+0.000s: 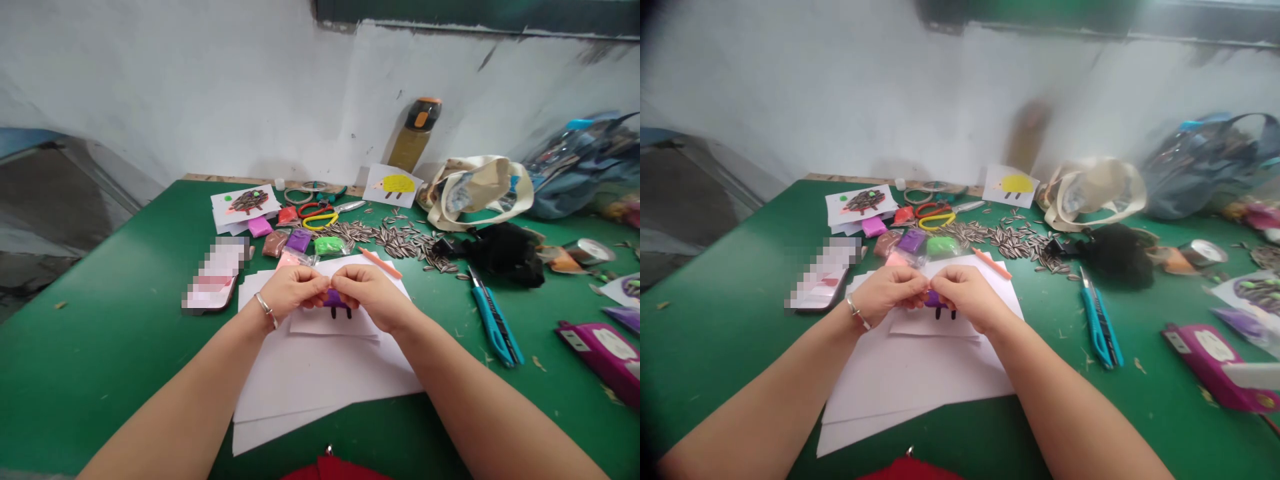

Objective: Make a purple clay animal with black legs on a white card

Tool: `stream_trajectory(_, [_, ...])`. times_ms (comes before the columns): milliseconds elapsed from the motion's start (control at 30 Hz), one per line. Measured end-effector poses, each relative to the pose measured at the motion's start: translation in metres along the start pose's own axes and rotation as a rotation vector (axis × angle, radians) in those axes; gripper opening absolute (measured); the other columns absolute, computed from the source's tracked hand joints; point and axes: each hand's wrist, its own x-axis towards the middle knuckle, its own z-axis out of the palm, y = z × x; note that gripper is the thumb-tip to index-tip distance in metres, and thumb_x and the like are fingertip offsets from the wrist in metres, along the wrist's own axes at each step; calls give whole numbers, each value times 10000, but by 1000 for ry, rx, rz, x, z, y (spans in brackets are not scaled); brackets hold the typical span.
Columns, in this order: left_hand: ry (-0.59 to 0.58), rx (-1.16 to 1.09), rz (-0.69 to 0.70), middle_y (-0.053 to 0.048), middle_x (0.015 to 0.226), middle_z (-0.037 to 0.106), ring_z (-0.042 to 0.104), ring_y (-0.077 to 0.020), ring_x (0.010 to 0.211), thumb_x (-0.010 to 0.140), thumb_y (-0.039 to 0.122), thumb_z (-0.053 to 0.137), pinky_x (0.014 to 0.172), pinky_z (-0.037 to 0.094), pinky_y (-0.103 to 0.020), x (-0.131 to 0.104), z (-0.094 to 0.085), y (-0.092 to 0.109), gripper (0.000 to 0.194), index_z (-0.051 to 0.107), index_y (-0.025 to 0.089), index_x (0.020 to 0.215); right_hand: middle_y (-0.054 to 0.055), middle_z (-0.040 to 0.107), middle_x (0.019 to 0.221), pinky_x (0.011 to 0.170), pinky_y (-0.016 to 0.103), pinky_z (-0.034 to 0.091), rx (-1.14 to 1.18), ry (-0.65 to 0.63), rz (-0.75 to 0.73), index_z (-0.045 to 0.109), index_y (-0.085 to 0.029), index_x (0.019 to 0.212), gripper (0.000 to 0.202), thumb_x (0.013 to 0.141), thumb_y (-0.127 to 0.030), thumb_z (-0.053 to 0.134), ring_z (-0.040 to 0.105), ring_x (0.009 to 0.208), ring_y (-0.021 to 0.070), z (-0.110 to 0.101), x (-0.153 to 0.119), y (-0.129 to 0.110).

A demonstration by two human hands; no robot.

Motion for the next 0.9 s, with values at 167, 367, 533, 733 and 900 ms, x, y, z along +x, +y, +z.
stream_trajectory(167, [24, -7, 32, -7, 598, 620, 558, -90, 532, 703, 402, 739, 534, 430, -215, -1, 1, 1, 289, 655, 128, 668, -41, 479, 556, 495, 241, 309, -10, 3, -12, 580, -173, 647, 231, 783, -354, 622, 401, 510, 76, -2, -1, -3])
stream_trajectory(367, [104, -20, 43, -28, 626, 646, 572, -94, 542, 708, 355, 740, 556, 472, -225, -1, -2, 2, 241, 679, 123, 688, -28, 525, 595, 471, 251, 274, 21, 102, -49, 655, -177, 784, 208, 782, -381, 617, 393, 489, 80, -14, 3, -3])
stream_trajectory(533, [107, -40, 60, -26, 632, 648, 573, -95, 545, 708, 364, 743, 564, 483, -231, -1, -2, 1, 242, 682, 130, 699, -33, 499, 567, 481, 252, 283, -23, 79, -36, 657, -180, 759, 200, 787, -374, 616, 394, 495, 80, -13, 1, -6])
stream_trajectory(733, [37, -37, 20, -37, 675, 653, 591, -110, 588, 724, 511, 717, 589, 480, -246, 0, -1, -3, 381, 670, 133, 730, -44, 487, 567, 505, 252, 315, -52, -20, -22, 645, -180, 762, 259, 799, -434, 615, 413, 519, 81, -4, -2, -4])
stream_trajectory(900, [-6, -26, 14, -28, 666, 642, 578, -105, 571, 689, 548, 731, 576, 457, -242, -1, 0, -2, 427, 654, 129, 717, -49, 477, 541, 527, 256, 326, -54, 4, -33, 607, -181, 682, 231, 799, -380, 616, 408, 522, 81, -4, -3, -6])
